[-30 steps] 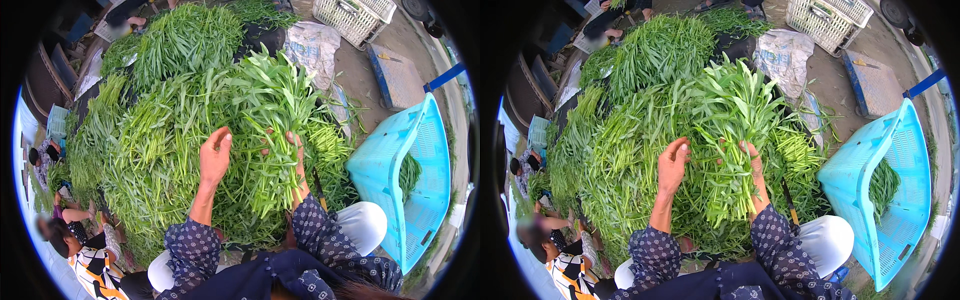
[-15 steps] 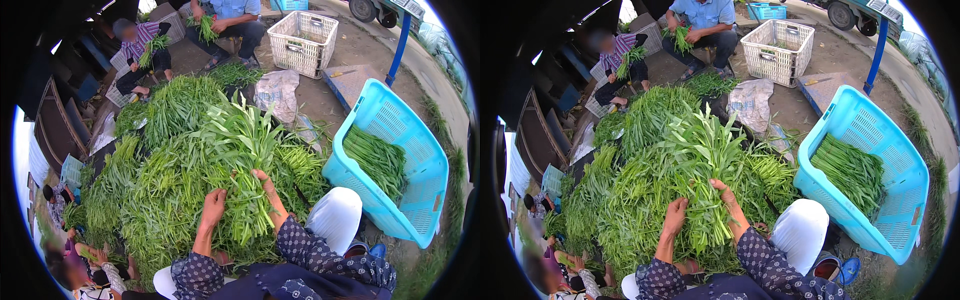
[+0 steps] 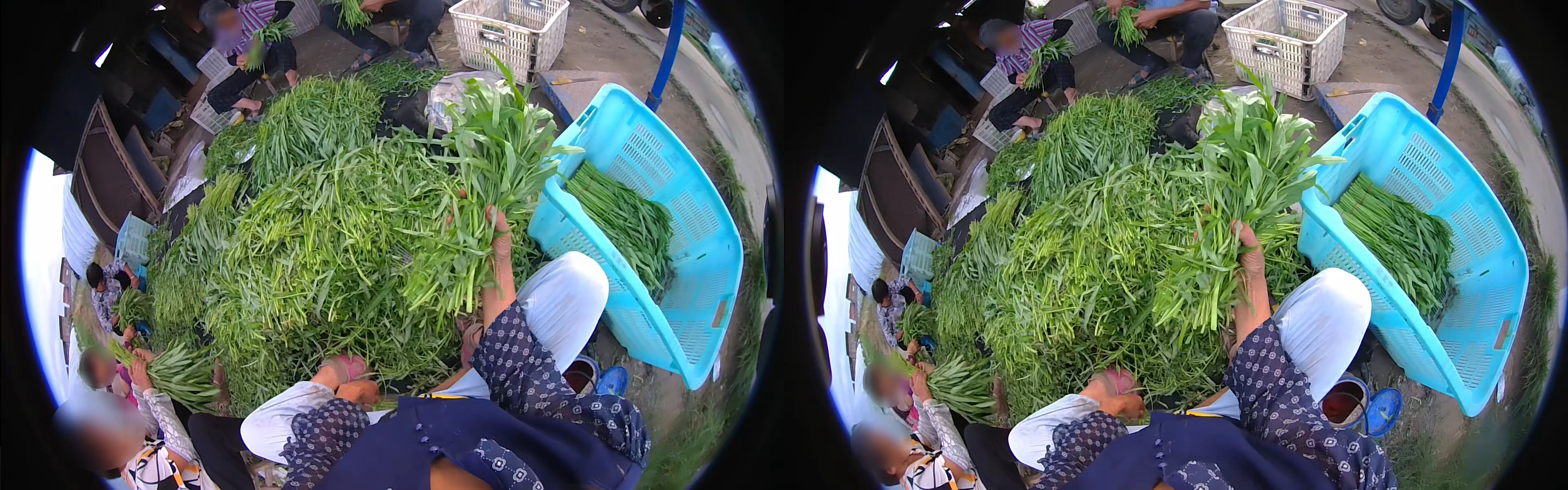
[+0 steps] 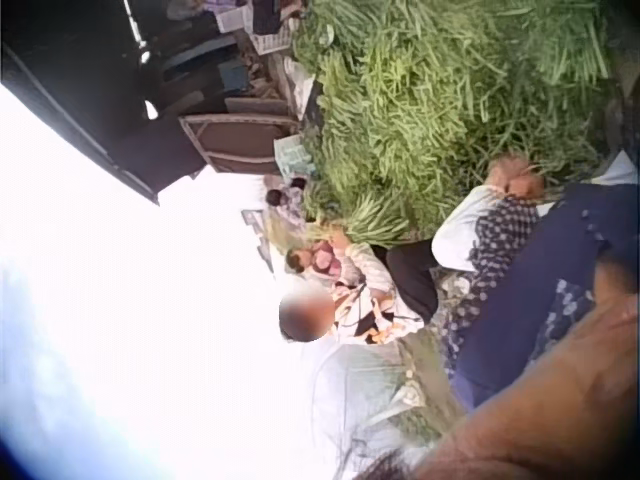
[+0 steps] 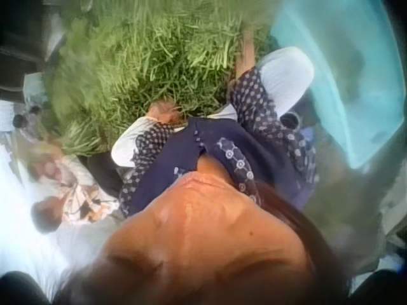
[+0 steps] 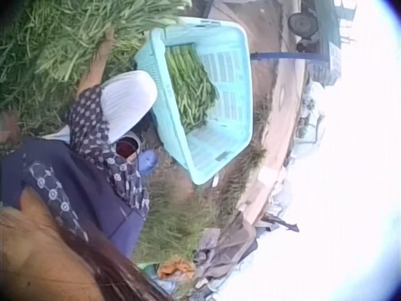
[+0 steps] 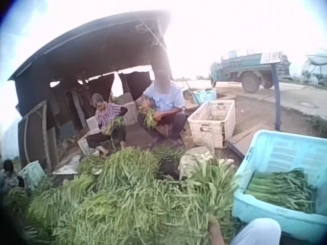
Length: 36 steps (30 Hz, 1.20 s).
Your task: The person gathers green leafy vegetables from a large pile, aligns them into bundles, and secures them with rubber bands. The person then places the finished bundles into a blue plastic basket. Other people are also sorting vegetables nearby.
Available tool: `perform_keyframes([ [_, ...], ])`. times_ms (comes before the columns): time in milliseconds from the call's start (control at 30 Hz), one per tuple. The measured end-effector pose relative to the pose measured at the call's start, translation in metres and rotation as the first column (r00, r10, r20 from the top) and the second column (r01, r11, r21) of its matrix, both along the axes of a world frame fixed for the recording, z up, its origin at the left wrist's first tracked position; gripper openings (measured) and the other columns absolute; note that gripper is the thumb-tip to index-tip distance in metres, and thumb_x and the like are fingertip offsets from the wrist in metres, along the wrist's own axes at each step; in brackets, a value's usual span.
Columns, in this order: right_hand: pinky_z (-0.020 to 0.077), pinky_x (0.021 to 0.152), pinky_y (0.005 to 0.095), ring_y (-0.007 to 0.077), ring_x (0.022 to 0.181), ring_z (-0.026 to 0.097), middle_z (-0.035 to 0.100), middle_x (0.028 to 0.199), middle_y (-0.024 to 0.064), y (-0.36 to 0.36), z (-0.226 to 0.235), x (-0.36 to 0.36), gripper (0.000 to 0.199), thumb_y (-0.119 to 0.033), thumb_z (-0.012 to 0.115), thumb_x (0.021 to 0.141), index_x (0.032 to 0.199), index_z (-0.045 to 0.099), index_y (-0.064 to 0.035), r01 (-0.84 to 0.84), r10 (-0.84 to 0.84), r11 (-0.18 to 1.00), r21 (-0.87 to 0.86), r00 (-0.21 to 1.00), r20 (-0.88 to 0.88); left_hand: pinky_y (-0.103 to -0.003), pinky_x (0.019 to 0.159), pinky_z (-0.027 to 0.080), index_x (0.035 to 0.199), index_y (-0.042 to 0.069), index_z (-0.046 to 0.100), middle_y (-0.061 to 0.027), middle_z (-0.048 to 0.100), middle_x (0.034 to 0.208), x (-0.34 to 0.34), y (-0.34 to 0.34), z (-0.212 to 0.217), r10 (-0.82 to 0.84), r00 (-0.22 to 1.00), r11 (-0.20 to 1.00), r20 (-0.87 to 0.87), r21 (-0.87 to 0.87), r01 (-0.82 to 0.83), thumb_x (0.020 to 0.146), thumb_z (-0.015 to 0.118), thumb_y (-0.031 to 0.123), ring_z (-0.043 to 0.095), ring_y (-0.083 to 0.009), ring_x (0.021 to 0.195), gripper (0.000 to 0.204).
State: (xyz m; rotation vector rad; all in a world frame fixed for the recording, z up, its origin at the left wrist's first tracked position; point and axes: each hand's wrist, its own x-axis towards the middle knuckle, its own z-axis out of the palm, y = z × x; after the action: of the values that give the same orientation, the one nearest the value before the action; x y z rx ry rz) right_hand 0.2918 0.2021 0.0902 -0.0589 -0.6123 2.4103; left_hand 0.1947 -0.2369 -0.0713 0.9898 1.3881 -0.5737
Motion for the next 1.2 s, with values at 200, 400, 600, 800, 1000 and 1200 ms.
perform_keyframes([
  [200,0.0493,0.09,0.0349,0.0201,0.104,0.059,0.059,0.119,0.0106,-0.015,0.001,-0.021,0.08,-0.026,0.08,0.072,0.136,0.04,0.0014,0.031,-0.047,0.999,0.041,0.87,0.49,-0.028,0.078,0.052,0.11,-0.003,0.066,-0.0158,0.071,0.092,-0.024,0.123,0.096,0.876,0.251,-0.12,0.413,0.689,-0.715,0.095,0.054,0.019,0.067,-0.017,0.091,0.029],
  [400,0.0432,0.093,0.034,0.0192,0.103,0.056,0.059,0.118,0.013,-0.093,0.013,-0.072,0.07,-0.035,0.08,0.077,0.125,0.05,0.0055,-0.234,-0.064,0.918,0.321,0.711,0.7,-0.035,0.102,0.039,0.139,-0.008,0.04,-0.0236,0.053,0.132,-0.078,0.211,0.183,0.711,0.116,-0.252,0.694,0.405,-0.879,0.088,0.066,0.044,0.05,-0.0255,0.124,0.077],
  [600,0.0422,0.09,0.0325,0.0159,0.1,0.055,0.063,0.113,0.0061,-0.104,-0.082,-0.1,0.035,-0.024,0.063,0.093,0.121,0.056,-0.0029,-0.303,0.153,0.95,0.076,0.663,0.733,-0.033,0.087,0.048,0.123,-0.005,0.048,-0.0134,0.06,0.112,-0.084,0.199,0.113,0.737,-0.105,-0.408,0.667,0.315,-0.857,0.079,0.075,0.014,0.06,-0.0216,0.097,0.055],
  [800,0.045,0.093,0.0385,0.0232,0.109,0.054,0.053,0.128,0.0134,-0.089,-0.09,-0.104,0.05,-0.034,0.05,0.099,0.136,0.039,-0.0007,0.001,0.062,0.997,-0.079,0.599,0.798,-0.03,0.087,0.049,0.123,-0.001,0.05,-0.0075,0.062,0.111,-0.078,0.201,0.11,0.496,-0.185,-0.709,0.848,0.272,-0.65,0.081,0.066,-0.003,0.061,-0.0167,0.095,0.045],
  [1000,0.0317,0.107,0.0477,0.03,0.131,0.038,0.038,0.146,0.0176,-0.094,-0.091,-0.109,0.061,-0.044,0.046,0.098,0.142,0.035,-0.0022,-0.337,0.281,0.928,-0.159,0.353,0.892,-0.033,0.088,0.047,0.119,-0.001,0.058,-0.01,0.065,0.109,-0.103,0.196,0.082,0.7,-0.242,-0.482,0.672,0.195,-0.854,0.077,0.078,0.013,0.062,-0.019,0.096,0.048],
  [1200,0.0398,0.101,0.0475,0.0284,0.123,0.048,0.048,0.138,0.0146,-0.082,-0.099,-0.099,0.066,-0.051,0.047,0.097,0.139,0.038,-0.0001,-0.524,0.506,0.835,-0.168,0.61,0.61,-0.03,0.085,0.049,0.114,-0.003,0.062,-0.0096,0.067,0.106,-0.106,0.206,0.105,0.699,-0.156,-0.449,0.698,0.259,-0.855,0.074,0.08,0.009,0.064,-0.0167,0.09,0.045],
])
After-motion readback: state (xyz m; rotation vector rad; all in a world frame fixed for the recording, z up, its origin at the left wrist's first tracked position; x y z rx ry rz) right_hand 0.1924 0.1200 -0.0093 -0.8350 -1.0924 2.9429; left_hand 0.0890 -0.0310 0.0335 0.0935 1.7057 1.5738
